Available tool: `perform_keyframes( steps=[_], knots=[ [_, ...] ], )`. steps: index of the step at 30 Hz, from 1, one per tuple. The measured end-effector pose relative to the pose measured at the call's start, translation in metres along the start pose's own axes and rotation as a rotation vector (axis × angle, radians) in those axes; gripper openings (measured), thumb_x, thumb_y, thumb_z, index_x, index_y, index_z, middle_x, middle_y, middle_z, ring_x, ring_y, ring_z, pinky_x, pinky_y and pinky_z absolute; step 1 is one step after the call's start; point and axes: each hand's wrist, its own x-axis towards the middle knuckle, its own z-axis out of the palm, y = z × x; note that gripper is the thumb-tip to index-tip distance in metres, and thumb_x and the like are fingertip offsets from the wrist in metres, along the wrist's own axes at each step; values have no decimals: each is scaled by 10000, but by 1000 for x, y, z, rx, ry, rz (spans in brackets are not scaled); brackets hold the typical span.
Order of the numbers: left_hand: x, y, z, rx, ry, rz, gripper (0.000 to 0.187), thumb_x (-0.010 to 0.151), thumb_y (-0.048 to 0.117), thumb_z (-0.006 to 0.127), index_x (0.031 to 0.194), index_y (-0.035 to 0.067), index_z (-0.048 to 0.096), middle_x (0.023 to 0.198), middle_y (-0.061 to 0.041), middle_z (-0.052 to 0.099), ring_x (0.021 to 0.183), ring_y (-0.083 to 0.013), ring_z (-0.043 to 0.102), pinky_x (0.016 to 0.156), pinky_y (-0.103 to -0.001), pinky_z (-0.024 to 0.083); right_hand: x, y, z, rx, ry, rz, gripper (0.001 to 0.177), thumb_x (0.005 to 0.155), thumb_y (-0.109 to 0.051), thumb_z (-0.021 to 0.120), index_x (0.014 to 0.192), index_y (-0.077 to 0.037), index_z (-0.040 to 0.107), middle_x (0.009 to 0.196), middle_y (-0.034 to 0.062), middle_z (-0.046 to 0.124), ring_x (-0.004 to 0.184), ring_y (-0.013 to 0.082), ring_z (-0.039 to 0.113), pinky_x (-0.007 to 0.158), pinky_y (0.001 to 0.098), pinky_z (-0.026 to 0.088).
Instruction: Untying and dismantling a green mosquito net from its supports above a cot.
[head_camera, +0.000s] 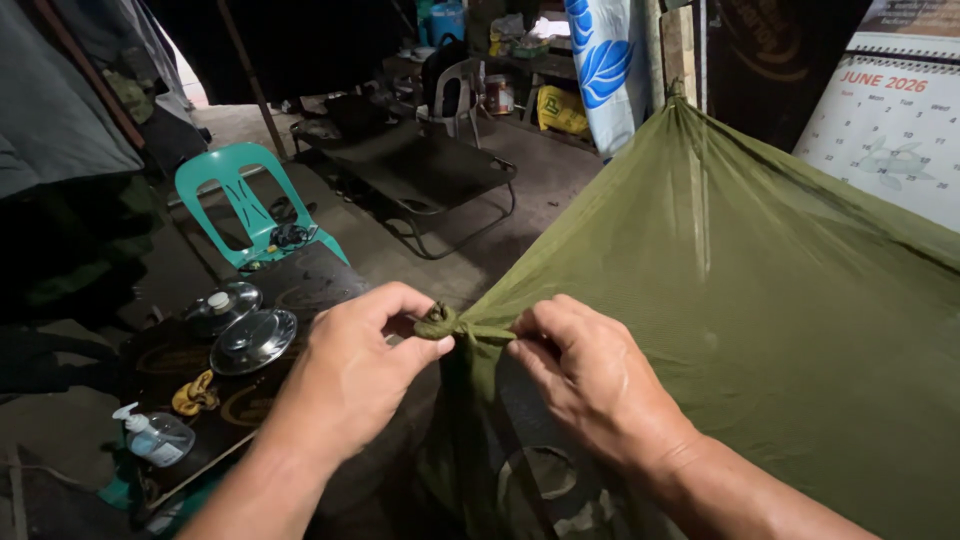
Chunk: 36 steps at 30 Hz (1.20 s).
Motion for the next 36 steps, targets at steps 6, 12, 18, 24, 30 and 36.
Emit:
perform_keyframes(
  steps=[6, 12, 18, 24, 30, 36],
  knots=[
    [1, 15, -8, 74, 141, 231, 183, 807, 203, 750, 899, 49, 711, 667, -71, 697, 571, -145, 643, 561, -322, 521, 0, 0, -2, 10, -26, -16, 144, 860, -152, 724, 958, -53, 690, 835, 101, 676, 736, 270, 671, 639, 374, 532],
    [27, 24, -3, 104, 249, 170, 171, 863, 198, 729, 871, 34, 680, 703, -90, 702, 643, -165, 667, 634, -344, 525, 0, 2, 2, 15, -5, -46, 131, 849, -138, 726, 938, -51, 684, 841, 106, 661, 767, 279, 670, 659, 380, 535],
    [29, -1, -4, -157, 293, -175, 178, 831, 132, 670, 1001, 82, 651, 862, 5, 696, 735, -108, 636, 642, -308, 517, 1, 2, 1, 26, 14, -118, 98, 863, -103, 700, 919, -36, 655, 864, 115, 659, 799, 288, 671, 677, 388, 538],
    [-1, 13, -13, -391, -172, -438, 220, 901, 253, 727, 937, 39, 757, 794, -18, 735, 672, -94, 620, 619, -267, 489, 8, 4, -1, 67, 6, -16, 131, 855, -76, 674, 982, -44, 666, 849, 104, 685, 772, 268, 701, 695, 370, 561],
    [16, 30, -17, 50, -42, -103, 127, 844, 171, 690, 857, 52, 733, 655, -16, 682, 574, -94, 583, 547, -282, 478, 11, -2, 6, 161, -92, -238, 483, 833, -177, 773, 1247, -25, 576, 954, 144, 653, 835, 292, 664, 750, 381, 540],
    [22, 20, -10, -39, -81, -47, 153, 868, 185, 688, 863, 35, 720, 644, -30, 621, 575, -106, 522, 516, -320, 436, 24, 7, 19, 202, -173, -180, 504, 877, -221, 744, 1324, -61, 573, 1037, 126, 699, 955, 272, 703, 800, 378, 547]
  ],
)
